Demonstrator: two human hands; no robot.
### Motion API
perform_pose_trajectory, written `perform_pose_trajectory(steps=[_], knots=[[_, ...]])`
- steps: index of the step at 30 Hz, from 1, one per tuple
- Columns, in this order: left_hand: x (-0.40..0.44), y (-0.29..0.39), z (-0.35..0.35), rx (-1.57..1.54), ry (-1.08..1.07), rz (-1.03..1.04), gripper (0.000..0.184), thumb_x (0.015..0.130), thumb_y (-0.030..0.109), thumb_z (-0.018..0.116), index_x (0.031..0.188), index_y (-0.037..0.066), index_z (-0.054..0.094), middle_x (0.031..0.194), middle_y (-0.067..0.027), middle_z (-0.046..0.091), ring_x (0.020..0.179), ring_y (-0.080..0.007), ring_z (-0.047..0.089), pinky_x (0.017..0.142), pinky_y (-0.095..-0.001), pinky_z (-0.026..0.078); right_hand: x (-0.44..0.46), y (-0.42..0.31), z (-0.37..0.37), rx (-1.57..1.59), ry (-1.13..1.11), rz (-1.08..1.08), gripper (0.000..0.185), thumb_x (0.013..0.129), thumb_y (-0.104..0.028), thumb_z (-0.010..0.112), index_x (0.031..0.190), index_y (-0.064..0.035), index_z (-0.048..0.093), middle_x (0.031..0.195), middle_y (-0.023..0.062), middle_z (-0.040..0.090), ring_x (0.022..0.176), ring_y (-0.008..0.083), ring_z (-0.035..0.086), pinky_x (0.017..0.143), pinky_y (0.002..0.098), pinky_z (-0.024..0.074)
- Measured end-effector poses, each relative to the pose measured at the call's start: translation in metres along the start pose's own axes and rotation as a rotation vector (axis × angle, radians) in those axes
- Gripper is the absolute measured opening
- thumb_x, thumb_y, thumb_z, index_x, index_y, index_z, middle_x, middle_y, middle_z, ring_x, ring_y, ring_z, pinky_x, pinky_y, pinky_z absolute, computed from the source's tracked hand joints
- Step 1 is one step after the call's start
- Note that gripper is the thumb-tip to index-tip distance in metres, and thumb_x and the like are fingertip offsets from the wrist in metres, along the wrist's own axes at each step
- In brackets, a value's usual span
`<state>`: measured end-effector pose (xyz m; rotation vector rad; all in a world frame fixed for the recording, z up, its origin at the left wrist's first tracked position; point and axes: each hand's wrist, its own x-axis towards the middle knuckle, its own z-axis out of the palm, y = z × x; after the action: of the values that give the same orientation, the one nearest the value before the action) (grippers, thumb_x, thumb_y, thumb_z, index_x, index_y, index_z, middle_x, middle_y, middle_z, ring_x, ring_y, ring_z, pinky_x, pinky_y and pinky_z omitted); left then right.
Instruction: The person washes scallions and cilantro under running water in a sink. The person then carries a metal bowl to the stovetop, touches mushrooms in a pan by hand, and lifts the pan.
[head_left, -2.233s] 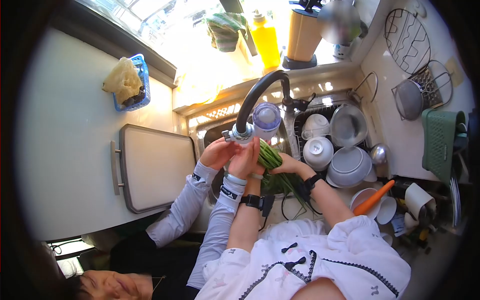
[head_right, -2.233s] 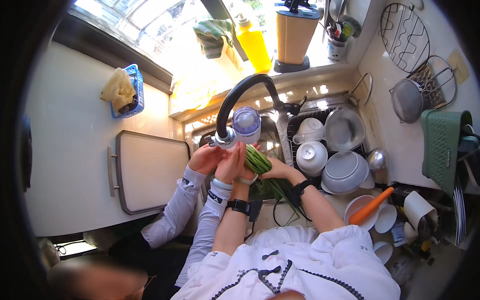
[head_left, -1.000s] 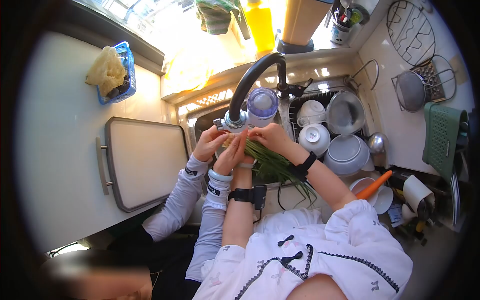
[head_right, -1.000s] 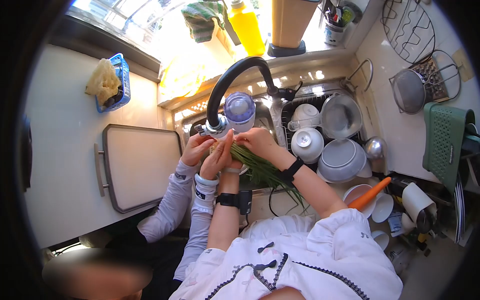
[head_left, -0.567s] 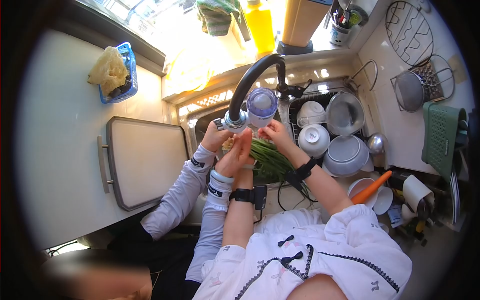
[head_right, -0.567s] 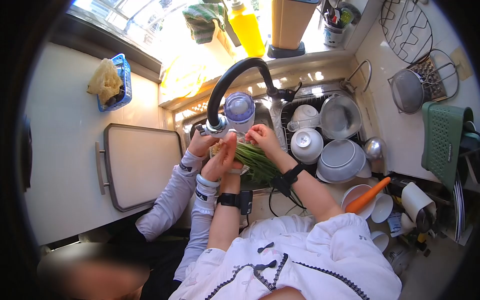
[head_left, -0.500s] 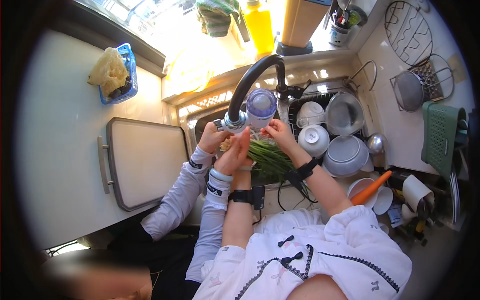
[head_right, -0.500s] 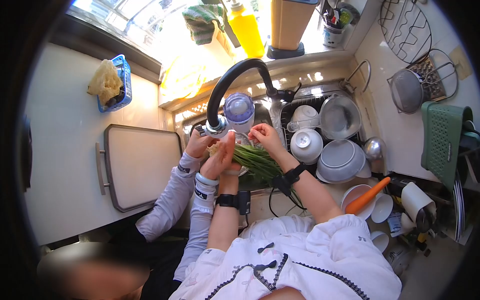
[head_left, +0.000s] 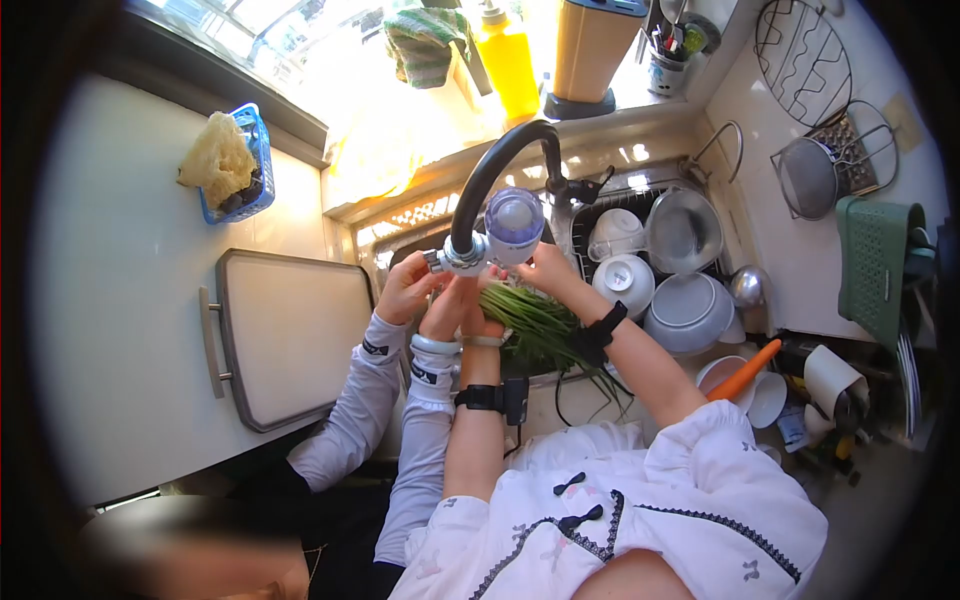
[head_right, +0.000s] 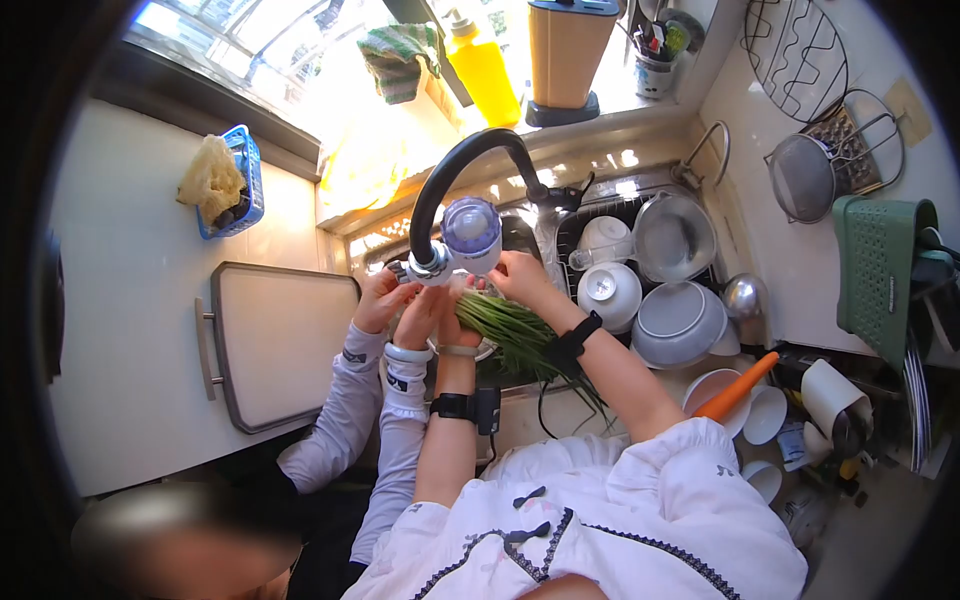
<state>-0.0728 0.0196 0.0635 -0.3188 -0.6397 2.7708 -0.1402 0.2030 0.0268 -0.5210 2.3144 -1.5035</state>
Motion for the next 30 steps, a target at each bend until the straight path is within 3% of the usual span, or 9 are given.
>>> perform_pose_trajectory(steps=[3,6,10,15,19,21,23,27,30], knots=[[-0.003,-0.007,-0.008,0.06,0.039,-0.023,0.031,0.084,0.01,0.037,0.112,-0.004,0.04,0.114,-0.0124,0.046,0.099,-0.0147,0.046,0.085,-0.0278,0.038,-0.01,-0.007,0.008,0.406,-0.119,-0.128,0.023,0.07,-0.021,0.061,0.082,-0.0015,0.062,0.069,0.0096,0.062,0.06,0.0168,0.06,0.057,0.0266,0.0453],[-0.012,-0.016,-0.011,-0.28,0.177,-0.177,0.03,0.085,0.01,0.037,0.11,-0.004,0.041,0.113,-0.012,0.046,0.098,-0.0136,0.046,0.085,-0.0276,0.038,-0.013,-0.008,0.007,0.197,-0.165,0.007,0.023,0.069,-0.019,0.064,0.083,-0.0021,0.062,0.069,0.008,0.062,0.064,0.0092,0.058,0.059,0.0242,0.0442],[-0.025,-0.025,0.003,-0.801,0.404,-0.284,0.027,0.086,0.011,0.036,0.109,-0.003,0.043,0.111,-0.0114,0.048,0.098,-0.0121,0.046,0.085,-0.0273,0.037,-0.01,-0.007,0.015,0.264,-0.138,0.048,0.02,0.07,-0.021,0.061,0.078,-0.0023,0.064,0.068,0.0111,0.062,0.061,0.0153,0.06,0.057,0.0267,0.045],[-0.026,-0.035,0.021,-0.976,0.531,-0.301,0.025,0.087,0.011,0.035,0.106,-0.003,0.044,0.11,-0.0108,0.049,0.097,-0.0103,0.047,0.085,-0.0269,0.037,-0.009,-0.009,0.021,0.082,0.06,-0.05,0.018,0.072,-0.018,0.059,0.078,-0.0008,0.062,0.068,0.011,0.061,0.057,0.0166,0.06,0.052,0.0289,0.0455],[-0.026,-0.036,0.012,-1.3,0.438,-0.274,0.025,0.088,0.012,0.034,0.105,-0.002,0.044,0.111,-0.0099,0.048,0.1,-0.0107,0.044,0.089,-0.0292,0.033,-0.006,-0.013,0.005,0.42,0.142,0.034,0.015,0.073,-0.01,0.055,0.083,0.0008,0.059,0.065,0.0078,0.059,0.047,0.0146,0.058,0.044,0.0256,0.0444],[-0.024,-0.011,-0.012,-1.522,0.347,-0.254,0.025,0.088,0.013,0.033,0.104,-0.002,0.043,0.113,-0.0094,0.046,0.104,-0.0119,0.041,0.092,-0.0316,0.03,-0.003,-0.005,-0.007,0.32,0.141,0.035,0.014,0.074,-0.01,0.053,0.081,0.0013,0.058,0.064,0.0063,0.058,0.047,0.0121,0.056,0.045,0.0245,0.0439],[-0.02,0.059,-0.06,-1.578,0.266,-0.328,0.017,0.081,0.012,0.04,0.094,0.001,0.043,0.09,-0.0041,0.043,0.091,-0.0143,0.045,0.092,-0.0339,0.031,0.005,0.001,-0.014,0.353,0.028,0.019,0.014,0.075,-0.009,0.051,0.08,0.0021,0.057,0.064,0.0058,0.059,0.049,0.0097,0.056,0.046,0.0224,0.0432],[-0.019,-0.024,0.0,-1.626,0.138,-0.293,0.015,0.078,0.011,0.044,0.092,0.005,0.042,0.074,-0.0019,0.039,0.078,-0.015,0.045,0.091,-0.0328,0.032,0.012,0.001,-0.021,0.504,-0.156,0.076,0.015,0.076,-0.008,0.049,0.084,0.0013,0.057,0.064,0.0058,0.059,0.055,0.0096,0.057,0.049,0.0241,0.0431],[-0.016,-0.026,0.006,-1.438,0.194,-0.264,0.019,0.078,0.011,0.043,0.097,0.007,0.041,0.08,-0.004,0.042,0.083,-0.0152,0.044,0.091,-0.0307,0.031,0.008,0.02,-0.008,-0.257,-0.157,0.015,0.021,0.075,-0.016,0.053,0.09,-0.0011,0.057,0.069,0.0104,0.061,0.061,0.0195,0.06,0.055,0.031,0.0452]])
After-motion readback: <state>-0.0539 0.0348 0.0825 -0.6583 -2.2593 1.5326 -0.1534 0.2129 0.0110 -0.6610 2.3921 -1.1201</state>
